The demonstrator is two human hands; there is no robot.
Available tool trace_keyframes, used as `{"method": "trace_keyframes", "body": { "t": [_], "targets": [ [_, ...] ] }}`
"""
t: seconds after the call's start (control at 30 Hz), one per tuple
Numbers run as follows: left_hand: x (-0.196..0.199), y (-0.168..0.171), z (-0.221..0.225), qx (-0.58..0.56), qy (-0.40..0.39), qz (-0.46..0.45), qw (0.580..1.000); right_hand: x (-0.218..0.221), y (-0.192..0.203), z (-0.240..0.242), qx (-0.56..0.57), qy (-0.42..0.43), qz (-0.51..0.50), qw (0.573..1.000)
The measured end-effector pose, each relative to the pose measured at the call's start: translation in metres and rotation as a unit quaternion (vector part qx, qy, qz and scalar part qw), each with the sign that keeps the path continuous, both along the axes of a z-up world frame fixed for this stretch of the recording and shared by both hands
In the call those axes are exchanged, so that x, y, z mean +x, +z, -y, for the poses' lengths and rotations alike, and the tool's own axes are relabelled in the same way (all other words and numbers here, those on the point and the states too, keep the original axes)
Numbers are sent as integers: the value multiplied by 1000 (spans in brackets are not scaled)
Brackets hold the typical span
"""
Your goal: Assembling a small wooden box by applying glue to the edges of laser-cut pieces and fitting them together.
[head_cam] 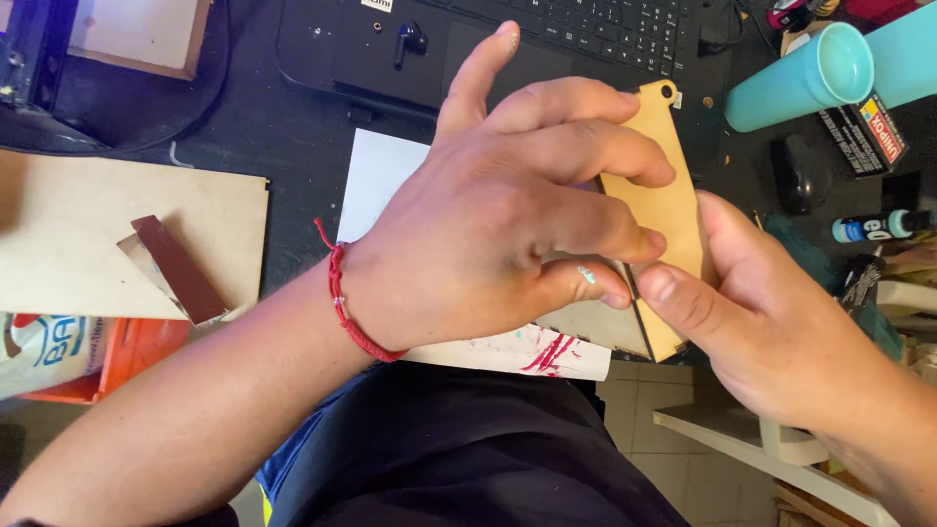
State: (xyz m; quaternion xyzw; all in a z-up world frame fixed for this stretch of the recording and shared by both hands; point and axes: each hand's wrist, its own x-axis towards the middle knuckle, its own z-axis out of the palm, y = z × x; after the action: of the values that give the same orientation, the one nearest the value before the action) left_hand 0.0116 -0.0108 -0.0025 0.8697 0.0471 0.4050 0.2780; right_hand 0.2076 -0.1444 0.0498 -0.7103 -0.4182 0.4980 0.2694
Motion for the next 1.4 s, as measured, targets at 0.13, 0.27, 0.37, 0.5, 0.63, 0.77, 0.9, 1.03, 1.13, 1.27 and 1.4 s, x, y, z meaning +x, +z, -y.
{"method": "trace_keyframes", "body": {
  "t": [0.13, 0.27, 0.37, 0.5, 0.63, 0.77, 0.9, 1.03, 1.13, 1.27, 1.4],
  "targets": [
    [1, 1, -1, 15, 0, 5, 1000, -2, -2, 0, 38, 3, -26, 999],
    [-1, 5, -2, 21, 0, 1, 1000, -4, -2, 0, 46, 1, -16, 999],
    [-1, 4, -1, 43, 8, 2, 999, -3, -3, 0, 57, 14, -34, 998],
    [-2, -2, 3, -5, 15, 3, 1000, -7, 0, -1, 103, 35, 18, 994],
    [-1, -22, 8, -74, -16, 35, 996, -11, -2, 10, 259, 91, 199, 941],
    [-3, -26, 4, -149, -54, 88, 984, 25, -28, 30, 477, 161, 328, 799],
    [1, -36, -4, -246, -100, 85, 960, 39, -33, 41, 466, 295, 512, 659],
    [10, -37, -7, -250, -52, 66, 965, 28, -29, 45, 460, 260, 513, 677],
    [12, -30, -6, -243, -27, 54, 968, 19, -20, 41, 452, 252, 517, 682],
    [13, -30, -5, -243, -18, 44, 969, 14, -20, 40, 453, 237, 513, 689],
    [14, -32, -2, -253, -13, 51, 966, 12, -14, 42, 433, 250, 509, 700]
  ]
}}
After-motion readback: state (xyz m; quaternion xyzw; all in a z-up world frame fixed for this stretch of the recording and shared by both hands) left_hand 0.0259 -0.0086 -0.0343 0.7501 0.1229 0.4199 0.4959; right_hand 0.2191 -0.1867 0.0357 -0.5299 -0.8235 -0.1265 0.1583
